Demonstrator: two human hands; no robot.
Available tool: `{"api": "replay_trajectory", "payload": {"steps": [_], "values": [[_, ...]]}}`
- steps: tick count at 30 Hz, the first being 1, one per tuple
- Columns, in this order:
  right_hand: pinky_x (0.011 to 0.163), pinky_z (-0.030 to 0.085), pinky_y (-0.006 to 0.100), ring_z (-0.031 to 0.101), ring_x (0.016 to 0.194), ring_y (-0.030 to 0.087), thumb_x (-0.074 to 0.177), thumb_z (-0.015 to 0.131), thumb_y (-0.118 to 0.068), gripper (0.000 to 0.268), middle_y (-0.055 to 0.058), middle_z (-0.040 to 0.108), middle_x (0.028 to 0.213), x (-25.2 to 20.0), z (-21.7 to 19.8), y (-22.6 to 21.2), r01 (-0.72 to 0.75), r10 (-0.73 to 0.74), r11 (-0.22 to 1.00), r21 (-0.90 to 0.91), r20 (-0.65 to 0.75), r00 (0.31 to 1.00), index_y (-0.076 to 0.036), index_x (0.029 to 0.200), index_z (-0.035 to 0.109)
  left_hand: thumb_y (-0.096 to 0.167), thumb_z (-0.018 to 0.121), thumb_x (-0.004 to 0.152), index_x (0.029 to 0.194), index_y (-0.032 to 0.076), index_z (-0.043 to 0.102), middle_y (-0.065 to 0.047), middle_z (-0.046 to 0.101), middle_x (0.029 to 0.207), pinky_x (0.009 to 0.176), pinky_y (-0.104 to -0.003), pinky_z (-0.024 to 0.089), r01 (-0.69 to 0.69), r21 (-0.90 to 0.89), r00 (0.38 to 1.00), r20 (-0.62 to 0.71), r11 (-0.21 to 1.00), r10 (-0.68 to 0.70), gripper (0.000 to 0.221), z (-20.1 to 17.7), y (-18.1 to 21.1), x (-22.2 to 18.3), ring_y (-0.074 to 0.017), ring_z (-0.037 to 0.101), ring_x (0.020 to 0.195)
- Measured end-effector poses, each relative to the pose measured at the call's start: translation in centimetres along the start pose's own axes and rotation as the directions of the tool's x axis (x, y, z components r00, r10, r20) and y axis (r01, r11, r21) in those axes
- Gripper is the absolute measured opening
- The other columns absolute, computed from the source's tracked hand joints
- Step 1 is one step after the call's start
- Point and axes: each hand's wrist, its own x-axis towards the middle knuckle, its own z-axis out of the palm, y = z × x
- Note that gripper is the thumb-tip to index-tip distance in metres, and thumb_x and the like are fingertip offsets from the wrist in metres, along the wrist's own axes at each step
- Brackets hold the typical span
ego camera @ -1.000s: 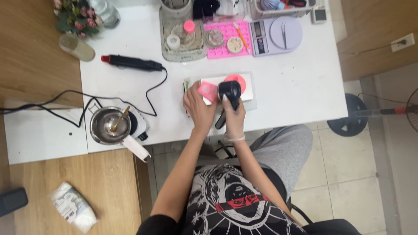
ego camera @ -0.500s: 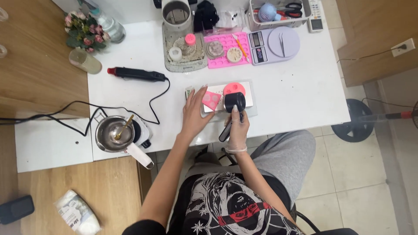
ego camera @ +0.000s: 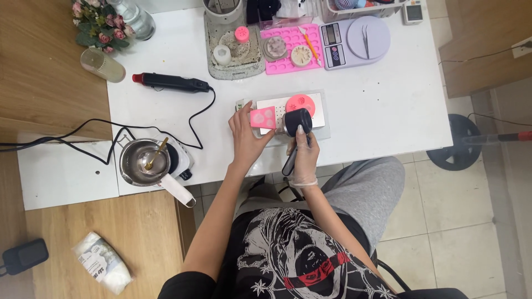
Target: Scraping excess wax from silicone candle molds and using a heat gun to smooth the surface.
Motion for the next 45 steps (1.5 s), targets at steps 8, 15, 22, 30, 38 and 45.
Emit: {"api": "replay_trajectory", "payload": {"steps": [8,15,22,30,38,45], "values": [[0.054,0.042,0.025,0.051,0.056,0.009,0.102,0.063,-0.04,0.038,0.0,0.054,0.067,0.8,-0.6,-0.1,0.011,-0.011,1.0,0.003,-0.018,1.0,-0.003,0.096,0.061,0.026,0.089,0.075,0.147,0.006,0.047,-0.013,0.059,0.136,0.112,-0.044,0.04,0.075,-0.099,0.996,0.061,0.992,-0.069,0.085,-1.3,-0.9,-0.7,-0.0329,0.049,0.132],[0.055,0.042,0.025,0.05,0.056,0.009,0.103,0.061,-0.04,0.038,0.0,0.053,0.066,1.2,-0.4,-0.6,0.028,-0.028,1.0,0.013,-0.019,0.999,-0.002,0.099,0.062,0.033,0.089,0.078,0.142,0.007,0.05,-0.006,0.065,0.118,0.11,-0.045,0.033,0.142,-0.063,0.977,-0.152,0.988,-0.15,0.08,0.3,0.2,-1.3,-0.0264,0.05,0.122],[0.056,0.043,0.025,0.051,0.058,0.009,0.103,0.062,-0.04,0.038,0.0,0.053,0.067,0.9,-0.5,-0.8,0.026,-0.026,0.999,0.024,-0.002,1.0,-0.002,0.099,0.062,0.052,0.086,0.075,0.139,0.004,0.049,-0.003,0.052,0.1,0.096,-0.047,0.022,0.173,0.123,0.983,-0.09,0.977,-0.163,0.088,1.8,0.7,-0.6,-0.0225,0.045,0.105],[0.056,0.044,0.025,0.051,0.057,0.009,0.103,0.061,-0.04,0.037,0.001,0.053,0.066,0.1,-0.9,-1.2,0.005,-0.005,1.0,-0.021,-0.003,1.0,-0.003,0.1,0.061,0.052,0.088,0.071,0.14,0.005,0.047,0.001,0.053,0.09,0.091,-0.045,0.023,0.184,0.145,0.982,-0.07,0.972,-0.176,0.094,1.7,0.7,-0.8,-0.0187,0.049,0.098],[0.056,0.044,0.025,0.052,0.058,0.009,0.103,0.062,-0.037,0.036,0.001,0.054,0.067,0.0,-1.5,-0.8,-0.01,0.01,1.0,-0.015,0.006,1.0,-0.001,0.104,0.06,0.046,0.093,0.069,0.148,0.002,0.037,0.001,0.057,0.088,0.091,-0.041,0.025,0.129,0.022,0.992,-0.006,0.991,-0.129,0.106,-1.1,1.4,-1.6,-0.0164,0.054,0.094],[0.055,0.043,0.025,0.051,0.058,0.009,0.102,0.061,-0.032,0.036,0.001,0.056,0.068,0.1,-0.5,-1.4,-0.021,0.027,0.997,-0.073,0.081,0.996,0.002,0.111,0.063,0.028,0.088,0.077,0.154,0.009,0.034,0.007,0.06,0.078,0.088,-0.037,0.031,0.195,-0.118,0.973,0.151,0.974,-0.177,0.096,-1.2,-0.5,-0.7,-0.0125,0.06,0.076]]}}
